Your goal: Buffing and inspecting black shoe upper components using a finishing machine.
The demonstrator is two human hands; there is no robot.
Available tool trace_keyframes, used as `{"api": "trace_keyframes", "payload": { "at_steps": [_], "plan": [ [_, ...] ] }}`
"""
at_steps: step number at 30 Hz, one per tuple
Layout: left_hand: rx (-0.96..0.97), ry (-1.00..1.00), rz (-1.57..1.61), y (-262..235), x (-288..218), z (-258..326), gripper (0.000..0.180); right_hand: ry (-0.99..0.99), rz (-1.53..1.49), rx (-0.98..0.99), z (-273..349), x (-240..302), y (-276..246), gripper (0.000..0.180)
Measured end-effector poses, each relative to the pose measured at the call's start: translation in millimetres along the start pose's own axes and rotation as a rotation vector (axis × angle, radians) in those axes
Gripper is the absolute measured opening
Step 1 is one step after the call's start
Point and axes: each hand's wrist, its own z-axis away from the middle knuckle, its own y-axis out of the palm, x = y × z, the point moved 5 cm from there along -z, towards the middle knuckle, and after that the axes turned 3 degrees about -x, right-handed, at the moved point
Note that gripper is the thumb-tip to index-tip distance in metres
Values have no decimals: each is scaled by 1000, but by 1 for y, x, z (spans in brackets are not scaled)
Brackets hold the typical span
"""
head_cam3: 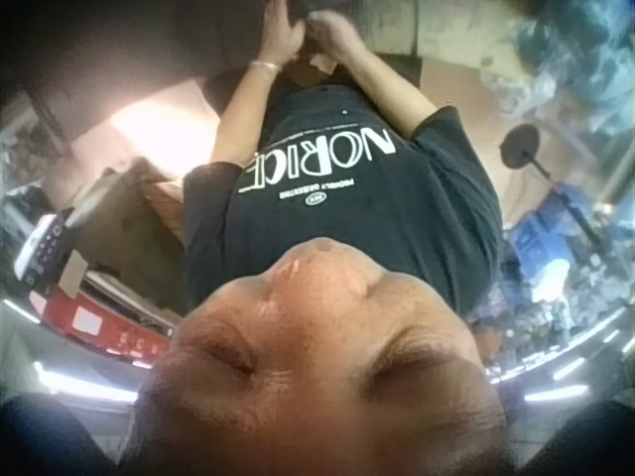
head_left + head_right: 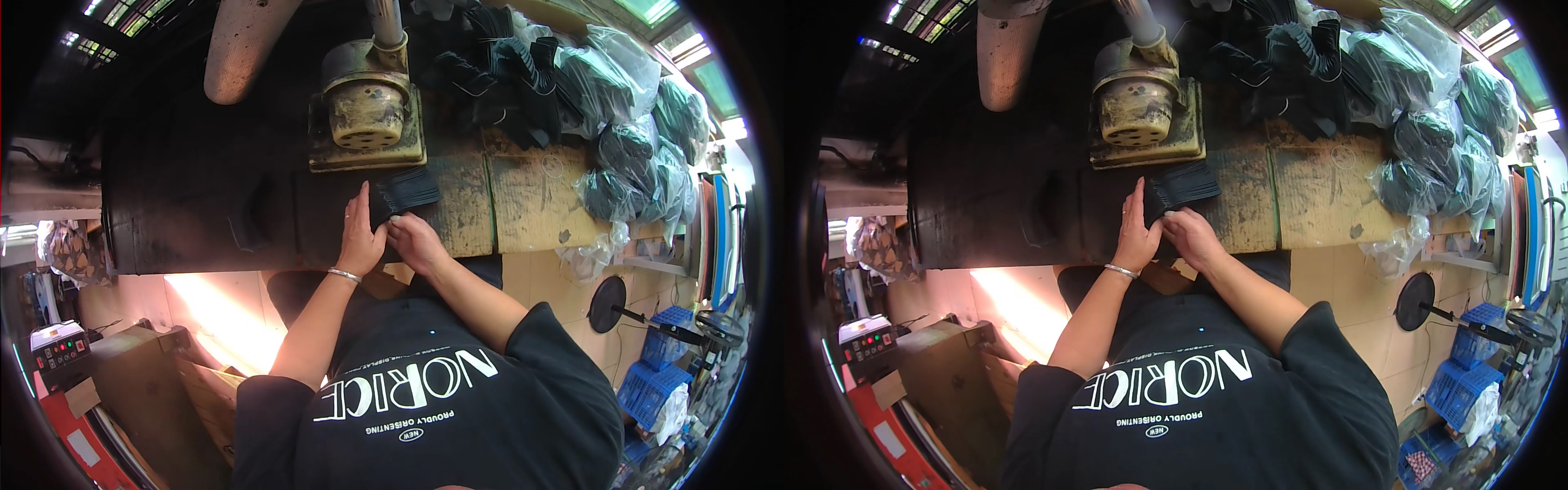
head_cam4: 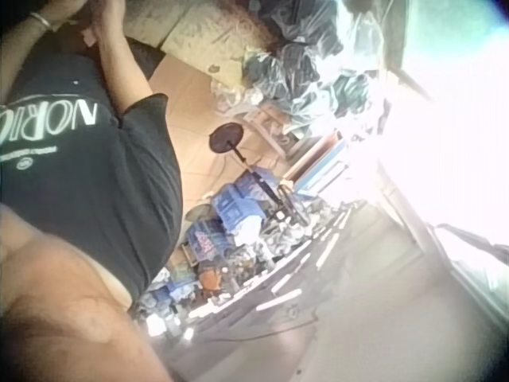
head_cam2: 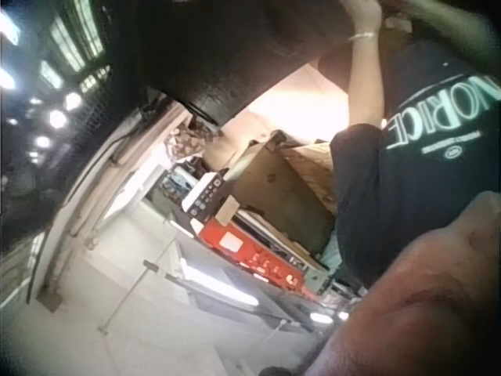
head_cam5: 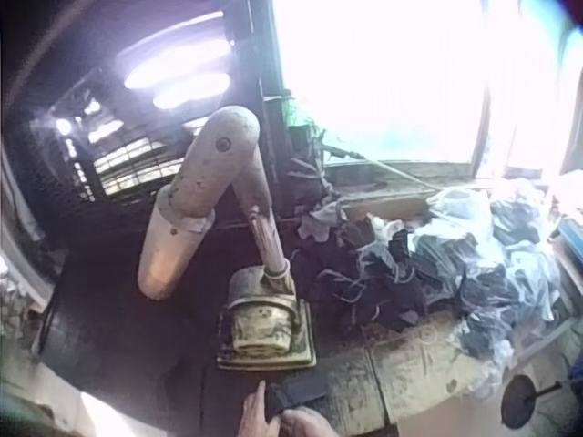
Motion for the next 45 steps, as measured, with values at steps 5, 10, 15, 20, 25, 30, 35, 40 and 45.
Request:
{"api": "trace_keyframes", "payload": {
  "at_steps": [5,10,15,20,25,30,35,40,45],
  "plan": [
    [-78,48,135,-3,-3,-2,77,-314,1371,-100,57,64,28,45],
    [-70,91,91,1,-4,4,80,-937,2114,168,35,84,67,75],
    [-149,88,68,6,0,3,90,-866,2341,302,19,69,66,79],
    [-139,-19,158,5,9,-3,89,-803,2279,328,10,66,64,76],
    [-108,-55,175,-4,19,-11,72,-719,2157,305,8,75,65,72],
    [59,-275,359,-8,26,-15,70,-858,2175,284,10,70,65,70],
    [-41,-215,659,-6,41,-17,71,-815,2090,273,-5,67,71,63],
    [126,-560,1155,7,39,-10,59,-680,1992,254,-10,70,66,64],
    [149,-719,1319,16,38,-3,48,-577,1967,280,-10,70,61,67]
  ]
}}
